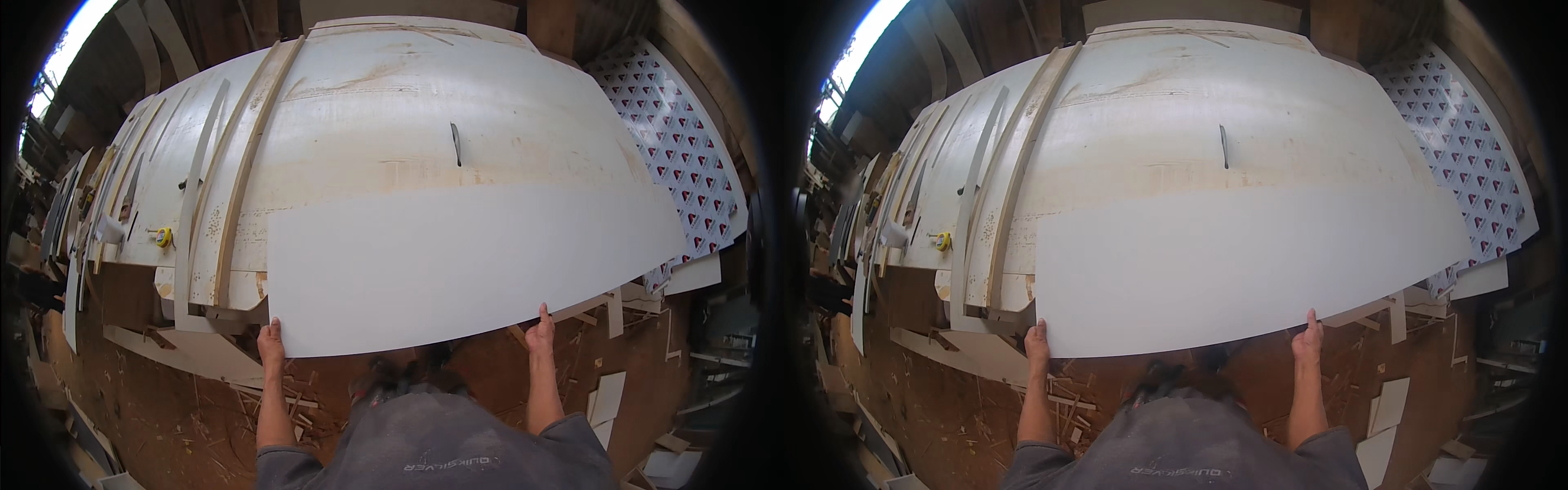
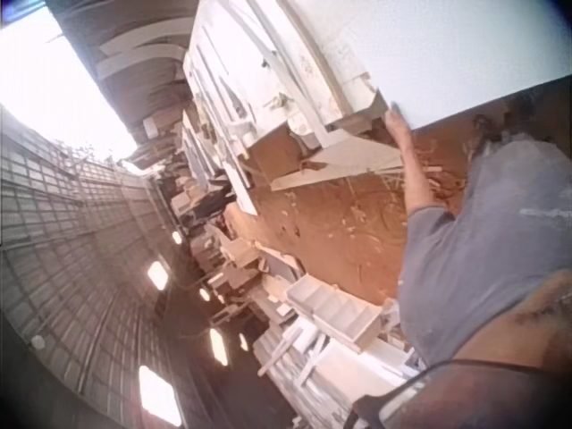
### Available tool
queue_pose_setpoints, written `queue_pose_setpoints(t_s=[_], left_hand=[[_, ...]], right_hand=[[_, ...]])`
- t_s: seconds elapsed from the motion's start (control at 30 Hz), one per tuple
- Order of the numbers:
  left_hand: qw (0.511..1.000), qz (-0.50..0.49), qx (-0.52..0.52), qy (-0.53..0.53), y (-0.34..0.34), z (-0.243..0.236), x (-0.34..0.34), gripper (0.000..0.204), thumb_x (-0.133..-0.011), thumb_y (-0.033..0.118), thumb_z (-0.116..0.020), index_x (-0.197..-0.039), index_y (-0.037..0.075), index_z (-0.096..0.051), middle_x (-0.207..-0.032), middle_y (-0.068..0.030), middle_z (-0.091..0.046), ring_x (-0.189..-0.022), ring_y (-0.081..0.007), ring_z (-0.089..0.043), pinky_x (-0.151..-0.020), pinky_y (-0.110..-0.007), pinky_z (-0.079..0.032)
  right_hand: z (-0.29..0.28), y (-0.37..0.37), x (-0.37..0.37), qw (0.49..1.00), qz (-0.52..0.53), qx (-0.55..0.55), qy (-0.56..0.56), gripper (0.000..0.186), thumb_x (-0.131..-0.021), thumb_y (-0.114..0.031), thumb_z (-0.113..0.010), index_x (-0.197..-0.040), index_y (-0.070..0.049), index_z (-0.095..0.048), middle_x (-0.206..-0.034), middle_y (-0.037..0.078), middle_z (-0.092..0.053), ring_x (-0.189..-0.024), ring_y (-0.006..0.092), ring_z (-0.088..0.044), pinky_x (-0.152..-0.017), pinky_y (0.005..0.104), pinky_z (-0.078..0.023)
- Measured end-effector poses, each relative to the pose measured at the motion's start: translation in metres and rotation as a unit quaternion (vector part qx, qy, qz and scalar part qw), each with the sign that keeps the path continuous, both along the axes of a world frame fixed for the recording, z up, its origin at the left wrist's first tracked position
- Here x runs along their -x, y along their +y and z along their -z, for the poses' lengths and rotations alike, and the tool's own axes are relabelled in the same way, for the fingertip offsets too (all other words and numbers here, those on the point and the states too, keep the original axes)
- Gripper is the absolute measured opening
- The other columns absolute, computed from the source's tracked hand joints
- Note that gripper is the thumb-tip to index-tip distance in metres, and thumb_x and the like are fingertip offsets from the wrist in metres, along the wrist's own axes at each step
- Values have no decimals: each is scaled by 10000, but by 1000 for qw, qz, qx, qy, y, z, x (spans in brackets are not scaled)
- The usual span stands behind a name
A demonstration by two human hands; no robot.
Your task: The person cuts white boards using a table saw, hammers a wooden strip into place, and handles large plywood sheets in a woodworking shop.
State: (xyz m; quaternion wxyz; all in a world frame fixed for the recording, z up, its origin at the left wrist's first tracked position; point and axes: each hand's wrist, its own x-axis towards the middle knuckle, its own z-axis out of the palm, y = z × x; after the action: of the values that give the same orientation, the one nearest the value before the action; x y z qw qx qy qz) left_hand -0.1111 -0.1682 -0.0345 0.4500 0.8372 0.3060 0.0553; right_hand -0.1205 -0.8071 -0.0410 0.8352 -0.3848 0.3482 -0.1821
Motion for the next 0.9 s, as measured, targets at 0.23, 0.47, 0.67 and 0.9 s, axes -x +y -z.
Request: queue_pose_setpoints(t_s=[0.23, 0.47, 0.67, 0.9], left_hand=[[991, -56, -116, -17, 46, -22, -35, 525, -913, 510, -589, -845, -8, -539, -747, -140, -606, -695, -255, -571, -697, -409, -483], [983, -81, -152, 55, 55, -31, -55, 569, -869, 606, -562, -960, 46, -523, -869, -215, -657, -870, -410, -633, -759, -495, -473], [989, -65, -125, 37, 65, -27, -42, 527, -883, 567, -562, -935, 43, -530, -839, -198, -651, -835, -384, -631, -747, -466, -475], [984, -29, -121, -124, 67, -11, -27, 313, -913, 343, -585, -1001, 43, -598, -924, -153, -614, -849, -341, -609, -778, -414, -471]], right_hand=[[-16, 74, 26, 996, 0, -42, 83, 343, -877, -224, -712, -1146, -97, -542, -1147, 17, -598, -1006, 168, -591, -850, 397, -503], [-13, 89, 22, 996, -47, -18, 79, 345, -912, -316, -659, -1155, -95, -551, -1123, 1, -634, -992, 153, -607, -784, 342, -447], [-1, 83, 18, 995, -44, -48, 79, 388, -936, -258, -625, -1246, -45, -529, -1220, 61, -603, -1088, 224, -592, -933, 388, -512], [6, 77, 16, 996, -54, -30, 60, 430, -934, -289, -627, -1259, -34, -506, -1243, 75, -585, -1122, 225, -573, -907, 411, -521]])
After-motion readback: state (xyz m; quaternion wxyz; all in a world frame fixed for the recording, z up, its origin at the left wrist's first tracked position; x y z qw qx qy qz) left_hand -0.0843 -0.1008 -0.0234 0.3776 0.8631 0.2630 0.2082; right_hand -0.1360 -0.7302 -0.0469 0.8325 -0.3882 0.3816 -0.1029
